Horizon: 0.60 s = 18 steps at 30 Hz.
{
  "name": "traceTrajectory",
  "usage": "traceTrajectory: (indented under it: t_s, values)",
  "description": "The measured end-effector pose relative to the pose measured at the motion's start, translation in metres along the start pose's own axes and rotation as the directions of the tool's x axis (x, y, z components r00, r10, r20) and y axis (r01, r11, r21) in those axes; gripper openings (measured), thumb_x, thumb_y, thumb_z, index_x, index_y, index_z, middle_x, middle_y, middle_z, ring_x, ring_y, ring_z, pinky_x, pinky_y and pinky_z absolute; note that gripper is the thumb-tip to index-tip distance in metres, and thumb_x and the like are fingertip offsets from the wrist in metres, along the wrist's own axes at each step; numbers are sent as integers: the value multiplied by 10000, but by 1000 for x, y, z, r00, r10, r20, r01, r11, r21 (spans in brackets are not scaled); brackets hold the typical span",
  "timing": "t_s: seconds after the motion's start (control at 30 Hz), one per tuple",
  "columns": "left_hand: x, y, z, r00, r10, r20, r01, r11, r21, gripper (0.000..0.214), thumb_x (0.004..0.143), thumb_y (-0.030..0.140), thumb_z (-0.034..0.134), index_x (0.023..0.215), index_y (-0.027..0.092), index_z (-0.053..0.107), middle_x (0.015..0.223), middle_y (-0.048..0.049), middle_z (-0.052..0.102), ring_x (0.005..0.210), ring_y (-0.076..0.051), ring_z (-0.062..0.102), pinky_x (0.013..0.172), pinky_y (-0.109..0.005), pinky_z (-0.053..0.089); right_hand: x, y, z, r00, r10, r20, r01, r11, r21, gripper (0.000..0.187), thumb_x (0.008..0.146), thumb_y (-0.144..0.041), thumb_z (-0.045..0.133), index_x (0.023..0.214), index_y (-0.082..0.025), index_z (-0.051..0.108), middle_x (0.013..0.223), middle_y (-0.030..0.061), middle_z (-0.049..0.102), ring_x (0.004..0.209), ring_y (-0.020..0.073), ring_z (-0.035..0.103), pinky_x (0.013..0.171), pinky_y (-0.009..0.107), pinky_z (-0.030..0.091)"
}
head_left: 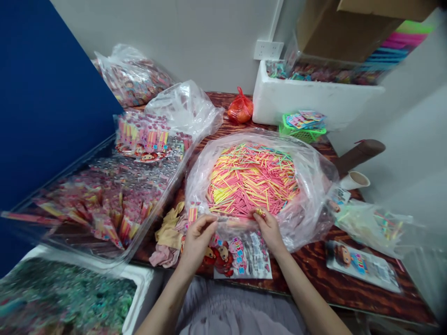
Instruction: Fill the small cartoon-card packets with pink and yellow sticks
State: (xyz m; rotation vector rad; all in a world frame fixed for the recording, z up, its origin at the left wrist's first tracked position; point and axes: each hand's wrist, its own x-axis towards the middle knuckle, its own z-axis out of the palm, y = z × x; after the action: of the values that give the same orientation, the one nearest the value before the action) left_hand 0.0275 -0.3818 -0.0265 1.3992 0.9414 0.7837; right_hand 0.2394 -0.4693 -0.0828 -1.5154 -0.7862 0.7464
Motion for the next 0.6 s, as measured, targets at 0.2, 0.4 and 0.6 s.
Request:
traceTrajectory:
  t_s: [0.2,0.4,0.6]
  values:
    - [-1,6,3,1000,5,-13,-5,1000,2,295,867,352,569,635,175,529,638,40,455,618,-110,441,613,-217,368,0,-2,-2,998,44,-36,-43,999,31,124,807,-316,631,871,-218,672,810,22,686,797,205,636,778,330,469]
    - [-3,0,6,988,122,92,-132,985,111,195,878,275,555,729,167,618,744,-2,559,726,-141,526,681,-237,400,4,-21,-6,987,80,-138,-41,964,262,181,802,-336,672,928,-210,648,793,9,712,812,185,651,842,337,458]
    - [-4,-11,8,994,104,32,-107,989,101,155,869,260,578,760,169,639,721,2,573,697,-139,533,646,-232,403,7,-64,14,994,109,-11,-89,859,505,149,770,-306,721,869,-216,654,767,-1,714,810,189,679,889,370,468]
